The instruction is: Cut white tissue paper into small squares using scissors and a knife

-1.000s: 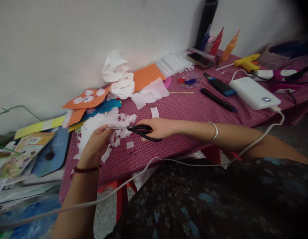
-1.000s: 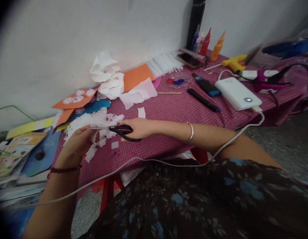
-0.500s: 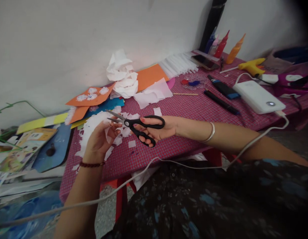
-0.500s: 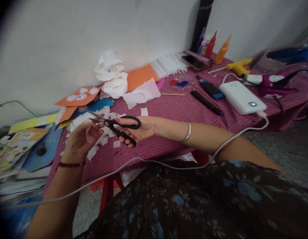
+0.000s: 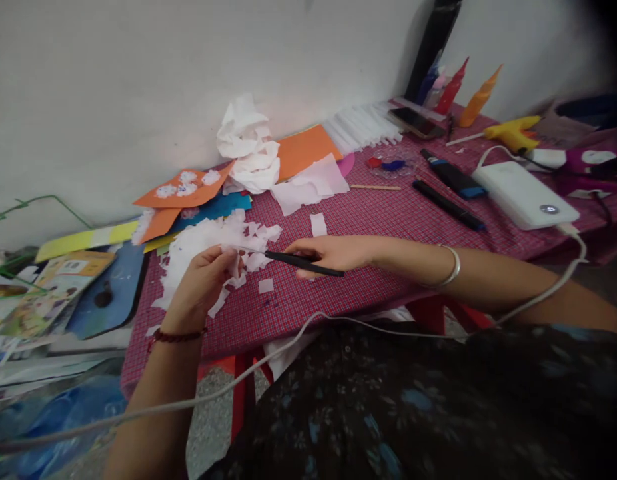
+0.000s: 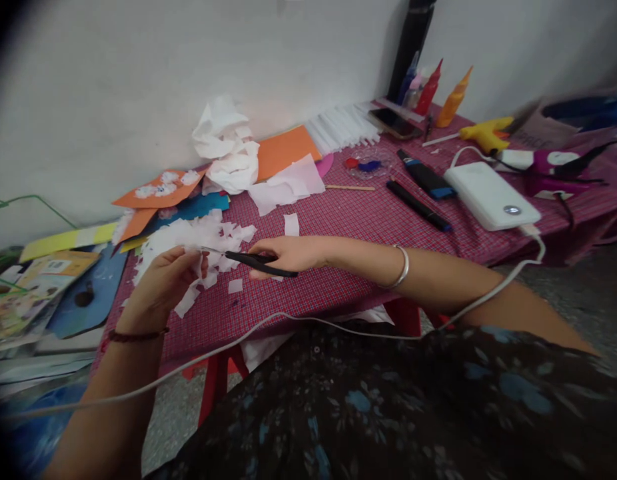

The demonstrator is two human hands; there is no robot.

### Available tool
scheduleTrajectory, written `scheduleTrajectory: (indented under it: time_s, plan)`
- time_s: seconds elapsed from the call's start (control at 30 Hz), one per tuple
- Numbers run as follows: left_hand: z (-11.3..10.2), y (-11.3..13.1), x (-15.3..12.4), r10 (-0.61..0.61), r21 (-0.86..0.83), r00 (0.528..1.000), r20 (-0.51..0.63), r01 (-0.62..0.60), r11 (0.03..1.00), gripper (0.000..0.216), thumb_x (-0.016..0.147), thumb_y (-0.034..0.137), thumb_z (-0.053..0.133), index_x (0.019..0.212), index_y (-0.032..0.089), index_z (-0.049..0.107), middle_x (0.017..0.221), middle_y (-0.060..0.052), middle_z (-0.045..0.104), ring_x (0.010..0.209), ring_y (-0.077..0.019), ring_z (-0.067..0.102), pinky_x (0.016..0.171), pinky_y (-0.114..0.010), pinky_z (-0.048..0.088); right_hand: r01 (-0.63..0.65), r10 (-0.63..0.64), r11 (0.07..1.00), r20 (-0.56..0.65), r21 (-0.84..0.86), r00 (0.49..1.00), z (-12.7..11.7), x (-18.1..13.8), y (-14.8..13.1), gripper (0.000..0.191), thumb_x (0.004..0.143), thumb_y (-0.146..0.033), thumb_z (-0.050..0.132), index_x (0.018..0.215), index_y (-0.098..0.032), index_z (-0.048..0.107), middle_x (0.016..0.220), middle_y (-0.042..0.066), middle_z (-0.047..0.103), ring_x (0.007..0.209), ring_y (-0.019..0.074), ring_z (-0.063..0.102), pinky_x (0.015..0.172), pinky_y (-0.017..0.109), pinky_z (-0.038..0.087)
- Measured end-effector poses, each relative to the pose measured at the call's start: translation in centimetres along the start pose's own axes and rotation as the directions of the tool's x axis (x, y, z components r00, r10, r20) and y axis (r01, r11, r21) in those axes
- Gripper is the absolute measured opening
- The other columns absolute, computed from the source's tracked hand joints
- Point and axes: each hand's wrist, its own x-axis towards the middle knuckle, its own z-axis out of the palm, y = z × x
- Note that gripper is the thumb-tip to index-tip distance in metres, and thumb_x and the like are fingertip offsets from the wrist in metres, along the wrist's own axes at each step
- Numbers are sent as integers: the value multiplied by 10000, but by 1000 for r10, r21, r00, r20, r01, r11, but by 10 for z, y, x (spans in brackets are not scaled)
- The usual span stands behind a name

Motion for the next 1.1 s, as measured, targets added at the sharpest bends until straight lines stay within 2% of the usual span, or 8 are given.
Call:
scheduleTrajectory:
  time_s: [0.07, 0.17, 0.43, 0.63, 0.8, 0.93, 1.1]
  plan:
    - [0, 1, -1, -36, 44, 999, 23, 35, 998, 164, 715, 277, 726, 623, 156, 667, 576, -6, 602, 505, -87, 506, 483, -194, 393, -15, 12, 987, -22, -157, 1000, 0, 2, -5, 476, 874, -446, 657, 1215, -119, 593, 1028, 95, 652, 855, 188, 586, 743, 303, 474]
    - [-1, 3, -1, -88, 61, 996, 24, 86, 994, 162, 681, 292, 745, 631, 154, 677, 544, 0, 586, 470, -89, 481, 449, -202, 377, -34, 22, 969, -52, -243, 998, 1, 1, -9, 473, 859, -443, 659, 1220, -140, 610, 1046, 94, 685, 885, 204, 617, 775, 314, 472]
    - [2, 8, 8, -194, 59, 981, 10, 193, 979, 162, 631, 255, 790, 594, 143, 680, 510, -5, 570, 442, -78, 474, 422, -185, 377, -62, 27, 951, -118, -304, 993, -1, 3, -5, 441, 850, -445, 658, 1176, -147, 656, 935, 62, 703, 784, 187, 615, 691, 293, 436]
    - [4, 7, 18, -243, -38, 970, -26, 242, 969, 81, 602, 166, 775, 628, 120, 713, 510, -30, 597, 423, -83, 491, 378, -167, 369, -54, 10, 956, -150, -288, 989, -2, 7, 0, 436, 858, -422, 661, 1193, -143, 670, 1021, 82, 715, 862, 202, 626, 751, 300, 431]
    - [-2, 7, 15, -289, -175, 954, -76, 273, 946, 146, 614, 138, 792, 696, 140, 671, 546, 2, 613, 447, -106, 556, 416, -196, 470, -75, 41, 980, -180, -185, 983, -4, 12, 11, 439, 841, -405, 677, 1171, -116, 684, 967, 76, 710, 816, 191, 613, 717, 301, 431]
    - [-8, 5, 9, -274, -230, 952, -136, 239, 943, 174, 593, 100, 782, 679, 146, 637, 549, 37, 606, 437, -80, 540, 429, -183, 491, -74, 67, 997, -186, -30, 980, -5, 15, 12, 432, 842, -404, 687, 1148, -100, 665, 997, 79, 686, 838, 180, 601, 717, 294, 448]
    - [-14, 3, 7, -206, -315, 965, -163, 147, 938, 182, 619, 92, 765, 708, 168, 625, 585, 34, 647, 491, -102, 596, 495, -211, 541, -123, 146, 961, -79, 246, 986, -5, 11, 4, 375, 915, -476, 617, 1087, -147, 564, 787, -14, 543, 621, 103, 470, 554, 257, 378]
